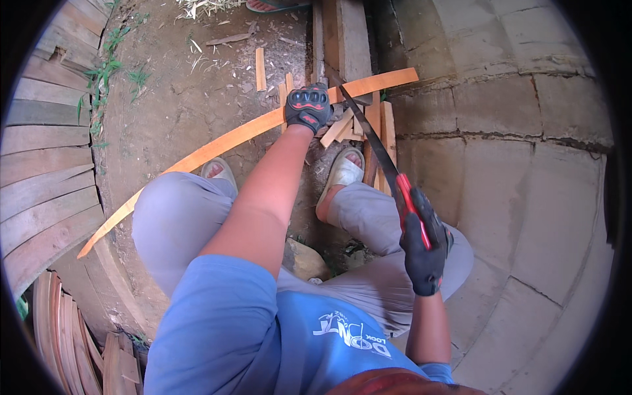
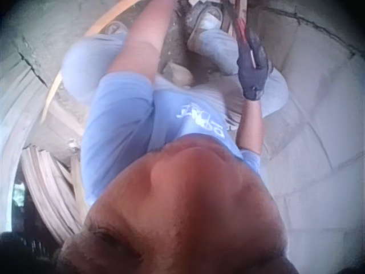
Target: The person uses a machete to split thin wooden strips into smaller pieces. They hold the wood with one hand and strike it with the machete in the other, creating a pile of wood chips and small slivers on the ground.
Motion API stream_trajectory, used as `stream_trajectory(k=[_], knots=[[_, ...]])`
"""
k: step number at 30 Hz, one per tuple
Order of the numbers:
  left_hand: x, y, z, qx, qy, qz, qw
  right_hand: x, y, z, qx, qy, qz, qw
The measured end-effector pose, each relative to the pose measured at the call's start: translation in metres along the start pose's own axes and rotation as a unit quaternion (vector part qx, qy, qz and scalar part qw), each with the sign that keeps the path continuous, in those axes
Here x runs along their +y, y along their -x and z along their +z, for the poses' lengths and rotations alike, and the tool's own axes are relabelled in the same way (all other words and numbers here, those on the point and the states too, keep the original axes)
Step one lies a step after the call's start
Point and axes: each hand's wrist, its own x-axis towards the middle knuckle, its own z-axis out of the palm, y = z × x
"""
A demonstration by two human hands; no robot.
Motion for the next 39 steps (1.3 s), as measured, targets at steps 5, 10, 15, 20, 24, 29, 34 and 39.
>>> stream_trajectory(k=[5, 10, 15, 20, 24, 29, 34, 39], knots=[[-0.004, 0.004, 0.004, 0.006, 0.016, 0.007, 1.0, -0.007, -0.012, 0.0, 0.006, 0.039, -0.069, 0.997], [-0.01, 0.008, 0.006, 0.012, 0.017, -0.003, 1.0, -0.016, -0.126, 0.08, -0.008, 0.04, -0.151, 0.988], [-0.002, 0.006, -0.004, 0.007, 0.08, 0.004, 0.997, -0.013, -0.249, 0.186, 0.051, 0.063, -0.107, 0.991], [-0.001, 0.001, -0.013, -0.022, 0.09, -0.009, 0.996, -0.005, -0.265, 0.186, 0.037, -0.027, -0.088, 0.995], [-0.007, 0.001, -0.005, -0.053, 0.02, -0.003, 0.998, -0.014, -0.181, 0.132, -0.024, 0.049, -0.057, 0.997], [-0.005, -0.001, -0.003, -0.049, -0.003, -0.009, 0.999, -0.014, -0.042, 0.032, 0.0, -0.021, -0.016, 1.0], [0.001, 0.0, -0.01, -0.027, 0.018, -0.005, 0.999, -0.033, 0.019, -0.02, -0.007, -0.005, 0.063, 0.998], [-0.011, 0.007, 0.005, 0.027, 0.035, 0.005, 0.999, -0.031, -0.041, 0.021, 0.001, 0.027, -0.06, 0.998]])
